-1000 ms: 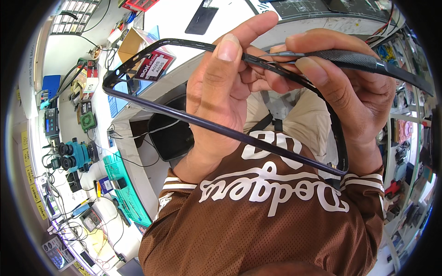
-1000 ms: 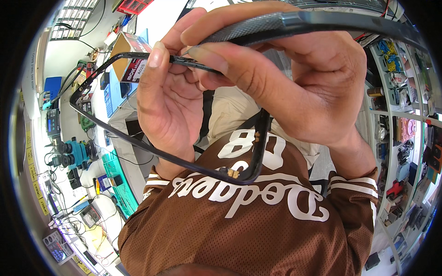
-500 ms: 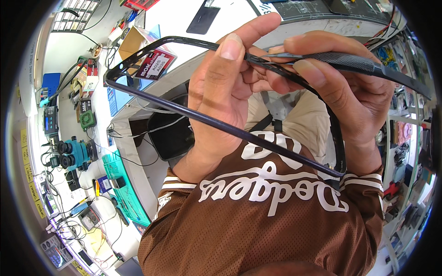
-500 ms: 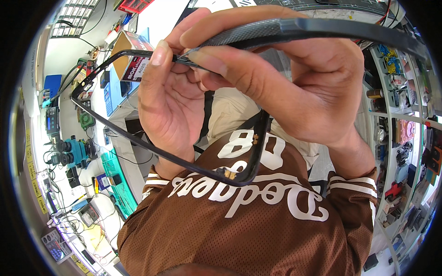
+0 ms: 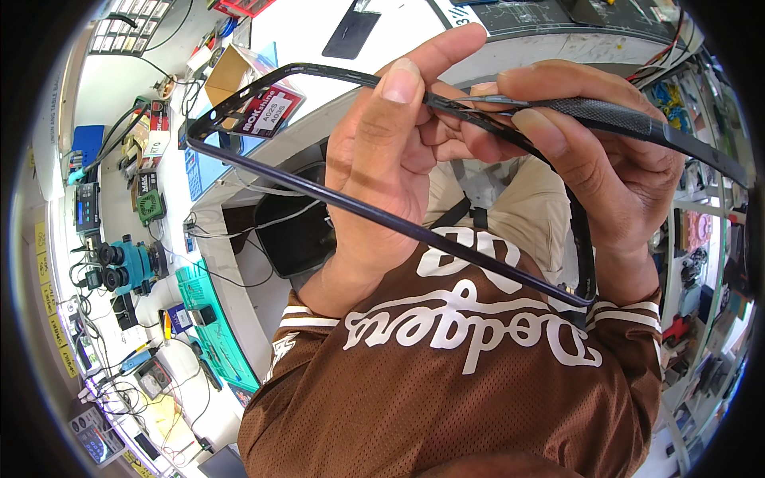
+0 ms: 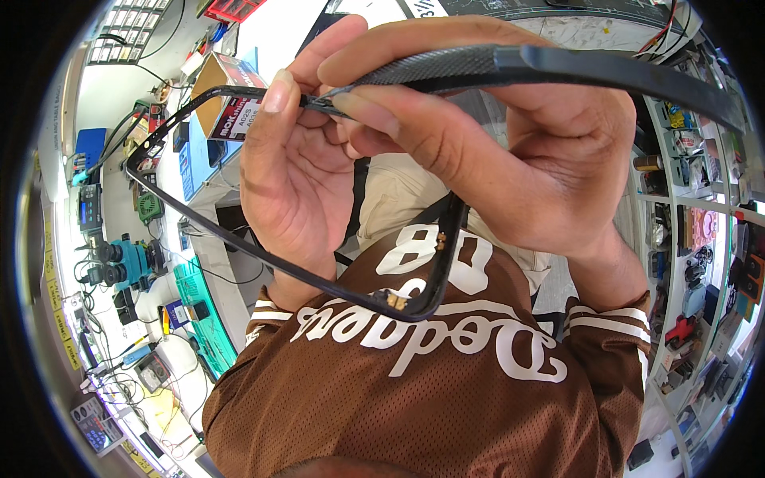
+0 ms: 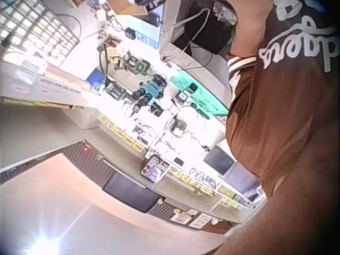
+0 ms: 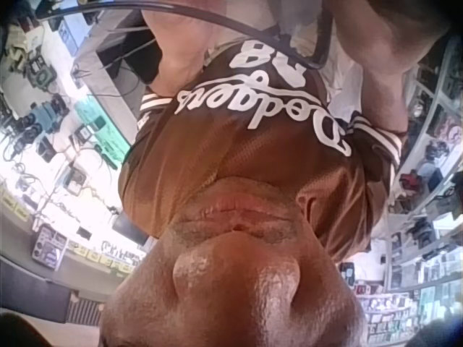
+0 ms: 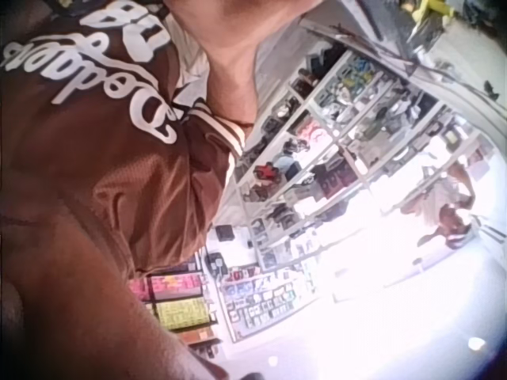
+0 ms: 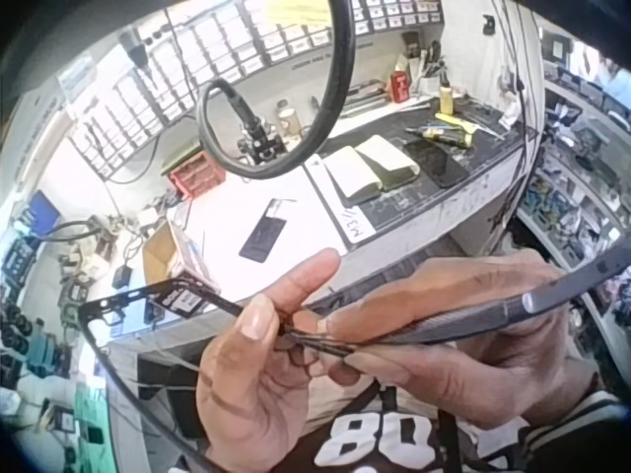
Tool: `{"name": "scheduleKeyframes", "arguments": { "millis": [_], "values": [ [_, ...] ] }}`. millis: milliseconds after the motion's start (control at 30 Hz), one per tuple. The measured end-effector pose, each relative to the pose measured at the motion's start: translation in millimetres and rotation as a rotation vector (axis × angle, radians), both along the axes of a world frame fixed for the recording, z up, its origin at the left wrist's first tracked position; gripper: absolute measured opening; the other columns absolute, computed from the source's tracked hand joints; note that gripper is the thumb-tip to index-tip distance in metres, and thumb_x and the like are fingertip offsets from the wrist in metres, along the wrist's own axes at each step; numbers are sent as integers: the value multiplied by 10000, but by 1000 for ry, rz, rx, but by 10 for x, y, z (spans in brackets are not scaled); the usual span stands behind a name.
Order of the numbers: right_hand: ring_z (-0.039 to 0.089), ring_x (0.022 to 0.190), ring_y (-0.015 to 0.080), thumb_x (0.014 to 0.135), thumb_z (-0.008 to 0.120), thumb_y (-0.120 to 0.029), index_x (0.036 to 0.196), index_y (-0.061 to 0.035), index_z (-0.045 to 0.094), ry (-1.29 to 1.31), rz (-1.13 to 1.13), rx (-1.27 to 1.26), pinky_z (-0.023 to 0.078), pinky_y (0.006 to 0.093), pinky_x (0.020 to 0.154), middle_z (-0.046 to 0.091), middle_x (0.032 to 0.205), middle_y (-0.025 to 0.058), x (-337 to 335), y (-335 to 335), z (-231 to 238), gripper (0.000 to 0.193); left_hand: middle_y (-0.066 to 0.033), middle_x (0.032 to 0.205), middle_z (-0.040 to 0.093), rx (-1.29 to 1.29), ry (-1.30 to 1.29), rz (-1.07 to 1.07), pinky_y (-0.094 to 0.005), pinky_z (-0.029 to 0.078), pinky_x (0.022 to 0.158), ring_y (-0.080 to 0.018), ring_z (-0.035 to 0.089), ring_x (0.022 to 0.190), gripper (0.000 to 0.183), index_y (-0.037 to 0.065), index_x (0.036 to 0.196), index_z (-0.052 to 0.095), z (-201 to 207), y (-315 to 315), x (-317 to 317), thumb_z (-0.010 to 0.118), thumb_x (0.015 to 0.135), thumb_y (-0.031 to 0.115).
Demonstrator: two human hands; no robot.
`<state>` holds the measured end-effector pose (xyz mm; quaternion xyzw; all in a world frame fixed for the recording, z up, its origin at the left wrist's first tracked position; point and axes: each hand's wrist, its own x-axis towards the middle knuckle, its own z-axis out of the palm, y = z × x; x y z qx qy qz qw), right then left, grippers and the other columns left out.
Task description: The person unpacks small plastic bags containing phone parts from a cardboard box and places them on the workbench. They then pick up a black phone frame and use a metal tool to scrape and clean along its edges and corners.
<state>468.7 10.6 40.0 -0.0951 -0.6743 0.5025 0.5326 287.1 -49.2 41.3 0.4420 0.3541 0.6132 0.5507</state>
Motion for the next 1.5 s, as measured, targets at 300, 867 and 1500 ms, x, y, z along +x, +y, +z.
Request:
{"name": "scheduleKeyframes", "arguments": {
  "millis": [300, 867, 1500],
  "values": [
    [755, 946, 261, 964, 682, -36, 1116, 78, 722, -81, -56, 85, 647, 338, 826, 732, 1124, 199, 47, 11, 43, 195, -197, 1299, 661, 30, 31, -18, -367, 627, 921, -230, 723, 1084, 604, -131, 1458, 428, -21, -12, -10, 342, 1105, 352],
    [747, 957, 248, 945, 692, -11, 1094, 76, 735, -61, -66, 68, 627, 325, 853, 733, 1140, 207, 17, -17, 30, 178, -172, 1272, 682, 16, 2, 2, -331, 598, 925, -207, 727, 1053, 601, -118, 1464, 440, -33, -11, 6, 351, 1100, 352],
    [746, 987, 257, 971, 656, -2, 1121, 90, 717, -155, -92, 187, 622, 338, 894, 726, 1158, 205, 24, 36, 53, 186, -175, 1226, 705, -21, 6, 24, -341, 581, 947, -217, 719, 1080, 606, -101, 1478, 436, -19, -9, 23, 348, 1096, 361]
  ]
}}
